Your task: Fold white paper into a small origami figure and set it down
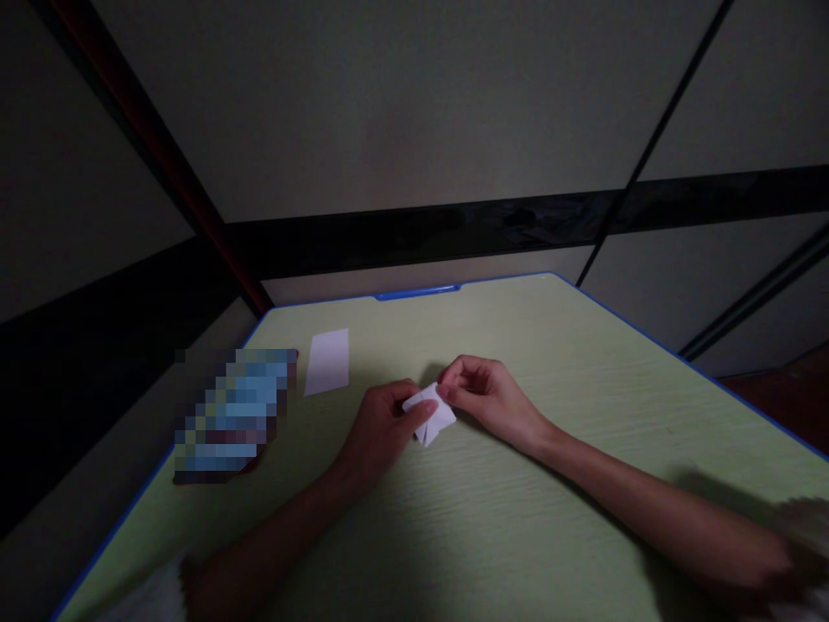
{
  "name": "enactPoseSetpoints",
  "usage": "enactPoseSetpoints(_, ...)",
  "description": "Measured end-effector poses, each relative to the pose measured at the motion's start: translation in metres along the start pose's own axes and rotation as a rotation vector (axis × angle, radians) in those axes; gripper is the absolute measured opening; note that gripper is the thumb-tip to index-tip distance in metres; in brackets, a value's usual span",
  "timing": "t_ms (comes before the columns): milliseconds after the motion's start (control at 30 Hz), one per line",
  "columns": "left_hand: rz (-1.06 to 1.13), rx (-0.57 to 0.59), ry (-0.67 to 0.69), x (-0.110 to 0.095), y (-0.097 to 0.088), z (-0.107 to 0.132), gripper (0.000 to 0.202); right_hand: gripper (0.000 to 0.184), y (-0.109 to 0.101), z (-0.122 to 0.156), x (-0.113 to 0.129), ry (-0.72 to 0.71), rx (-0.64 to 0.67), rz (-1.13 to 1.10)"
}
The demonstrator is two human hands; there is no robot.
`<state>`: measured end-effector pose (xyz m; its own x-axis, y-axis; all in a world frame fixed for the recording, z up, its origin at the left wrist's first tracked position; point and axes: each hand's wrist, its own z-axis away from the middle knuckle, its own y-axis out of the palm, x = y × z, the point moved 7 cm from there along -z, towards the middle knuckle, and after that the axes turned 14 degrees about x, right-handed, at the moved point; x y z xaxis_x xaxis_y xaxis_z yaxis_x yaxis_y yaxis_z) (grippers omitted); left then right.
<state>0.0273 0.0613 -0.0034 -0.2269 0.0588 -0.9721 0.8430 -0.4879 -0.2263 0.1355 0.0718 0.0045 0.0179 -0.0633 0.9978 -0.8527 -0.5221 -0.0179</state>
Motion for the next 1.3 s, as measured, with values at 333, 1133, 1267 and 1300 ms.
enactPoseSetpoints(333, 0.032, 0.013, -0.022, -0.002, 0.001, 0.002, 0.023, 0.024, 0.014, 0.0, -0.001, 0.014, 0.212, 0.098)
enactPoseSetpoints(1133, 0.127, 0.249, 0.17, -0.018, 0.016, 0.003, 0.016, 0.038, 0.035, 0.007, -0.003, -0.047, 0.309, -0.435)
enactPoseSetpoints(1267, 0.193, 0.24, 0.122, -0.012, 0.018, 0.002, 0.017, 0.037, 0.032, 0.003, -0.009, -0.01, 0.282, -0.437)
enactPoseSetpoints(1300, 0.218, 0.227, 0.092, -0.008, 0.017, 0.001, 0.019, 0.036, 0.03, 0.003, -0.01, -0.006, 0.277, -0.401)
